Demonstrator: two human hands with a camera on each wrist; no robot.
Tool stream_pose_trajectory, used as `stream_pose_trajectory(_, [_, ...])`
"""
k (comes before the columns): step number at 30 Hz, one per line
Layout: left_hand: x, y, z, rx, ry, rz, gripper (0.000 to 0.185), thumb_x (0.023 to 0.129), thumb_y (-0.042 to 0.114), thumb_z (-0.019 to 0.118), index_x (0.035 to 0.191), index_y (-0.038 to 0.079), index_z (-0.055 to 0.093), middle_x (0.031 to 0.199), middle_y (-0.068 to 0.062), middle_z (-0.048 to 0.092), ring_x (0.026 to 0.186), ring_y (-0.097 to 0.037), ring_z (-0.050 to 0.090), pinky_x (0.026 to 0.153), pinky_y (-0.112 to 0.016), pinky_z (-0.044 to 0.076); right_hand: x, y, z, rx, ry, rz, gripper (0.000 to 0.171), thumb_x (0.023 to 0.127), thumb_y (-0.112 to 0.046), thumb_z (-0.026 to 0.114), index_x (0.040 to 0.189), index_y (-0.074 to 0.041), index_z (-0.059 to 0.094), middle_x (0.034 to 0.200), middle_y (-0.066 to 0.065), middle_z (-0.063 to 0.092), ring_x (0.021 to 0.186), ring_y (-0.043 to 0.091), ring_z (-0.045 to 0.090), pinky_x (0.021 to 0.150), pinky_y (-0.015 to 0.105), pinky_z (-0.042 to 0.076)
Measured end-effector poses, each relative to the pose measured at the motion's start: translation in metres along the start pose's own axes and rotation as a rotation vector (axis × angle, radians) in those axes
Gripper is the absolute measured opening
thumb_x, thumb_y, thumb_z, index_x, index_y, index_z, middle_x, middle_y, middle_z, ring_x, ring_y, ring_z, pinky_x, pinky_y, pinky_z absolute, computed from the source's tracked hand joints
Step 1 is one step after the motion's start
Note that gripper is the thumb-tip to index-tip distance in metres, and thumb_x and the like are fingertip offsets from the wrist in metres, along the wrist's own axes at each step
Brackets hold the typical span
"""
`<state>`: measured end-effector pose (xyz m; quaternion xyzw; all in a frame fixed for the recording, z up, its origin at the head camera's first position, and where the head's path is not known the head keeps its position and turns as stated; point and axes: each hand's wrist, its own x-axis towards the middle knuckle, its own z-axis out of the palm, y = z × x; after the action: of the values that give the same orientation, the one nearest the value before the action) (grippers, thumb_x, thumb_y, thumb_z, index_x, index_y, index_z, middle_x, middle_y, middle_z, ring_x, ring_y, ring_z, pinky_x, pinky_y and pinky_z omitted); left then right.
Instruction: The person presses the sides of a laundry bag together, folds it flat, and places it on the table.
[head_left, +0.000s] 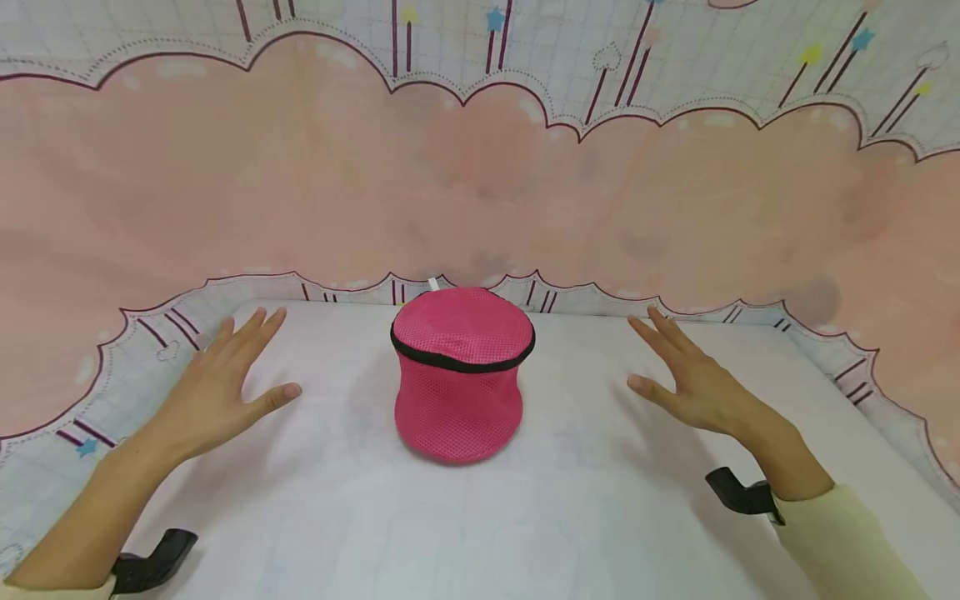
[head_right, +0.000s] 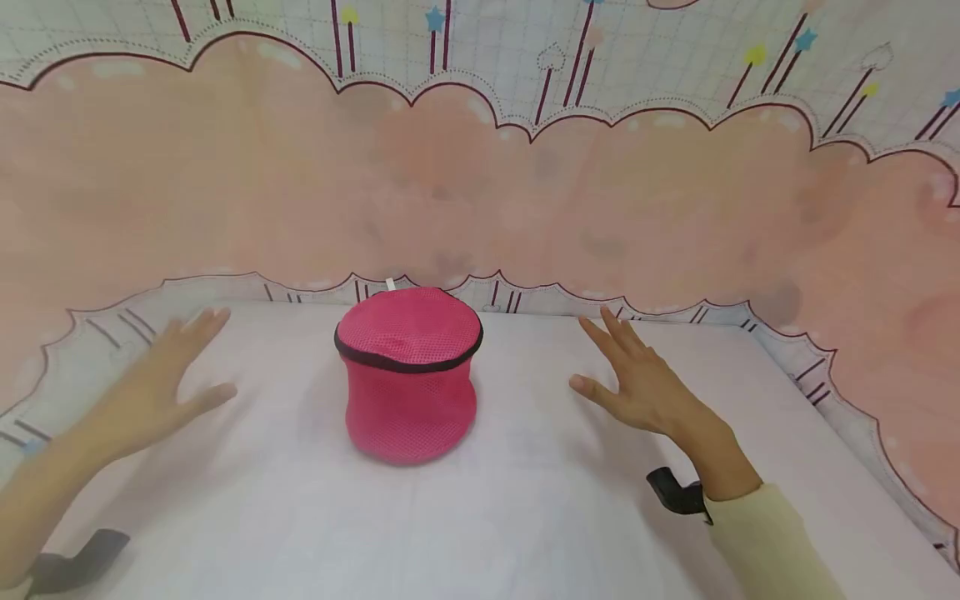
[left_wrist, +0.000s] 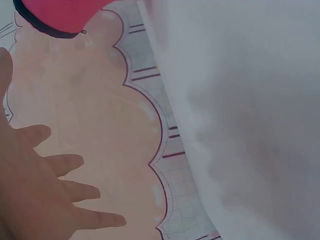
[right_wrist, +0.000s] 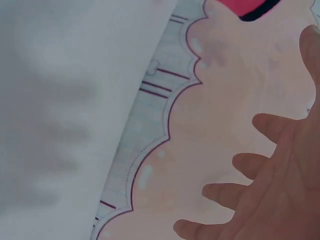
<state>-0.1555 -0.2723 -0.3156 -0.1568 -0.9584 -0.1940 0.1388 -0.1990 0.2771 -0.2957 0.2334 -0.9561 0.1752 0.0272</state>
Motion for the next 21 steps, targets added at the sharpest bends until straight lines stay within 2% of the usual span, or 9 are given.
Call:
stream_pose_trajectory(3, [0.002, 0.005, -0.001, -0.038, 0.005, 0.002, 0.09, 0.088, 0.045, 0.065, 0.155, 0.023, 0.008, 0.157, -0.02, 0.013, 0.139, -0.05, -0.001, 0.095, -0.078, 0.008, 0.002, -0.004, 0.002, 0.057, 0.004, -0.019, 0.074, 0.096, -0.042, 0.054, 0.155, -0.029, 0.01, 0.16, -0.001, -0.005, 0.139, 0.046, 0.016, 0.093, 0.075, 0.024])
stream_pose_trajectory(8, [0.002, 0.013, 0.004, -0.105, -0.017, -0.024, 0.088, 0.09, 0.043, 0.064, 0.155, 0.027, 0.006, 0.159, -0.012, 0.01, 0.141, -0.046, 0.0, 0.088, -0.08, 0.017, 0.005, -0.006, 0.01, 0.109, -0.001, -0.044, 0.073, 0.097, -0.039, 0.054, 0.155, -0.025, 0.012, 0.16, 0.002, -0.003, 0.142, 0.042, 0.008, 0.097, 0.074, 0.02])
stream_pose_trajectory(13, [0.007, 0.02, 0.004, -0.161, -0.031, -0.035, 0.086, 0.092, 0.043, 0.061, 0.155, 0.028, 0.004, 0.16, -0.006, 0.007, 0.142, -0.043, 0.001, 0.092, -0.079, 0.015, 0.011, -0.008, 0.017, 0.132, 0.023, -0.074, 0.072, 0.097, -0.037, 0.054, 0.155, -0.023, 0.014, 0.16, 0.004, 0.002, 0.142, 0.04, 0.01, 0.099, 0.073, 0.019])
stream_pose_trajectory(21, [0.014, 0.032, 0.004, -0.197, -0.059, -0.051, 0.087, 0.092, 0.046, 0.06, 0.155, 0.027, 0.003, 0.159, -0.014, 0.009, 0.141, -0.047, 0.004, 0.098, -0.075, 0.012, 0.02, -0.02, 0.022, 0.198, 0.047, -0.135, 0.07, 0.097, -0.037, 0.054, 0.155, -0.022, 0.018, 0.159, 0.006, 0.015, 0.141, 0.037, 0.02, 0.104, 0.065, 0.023])
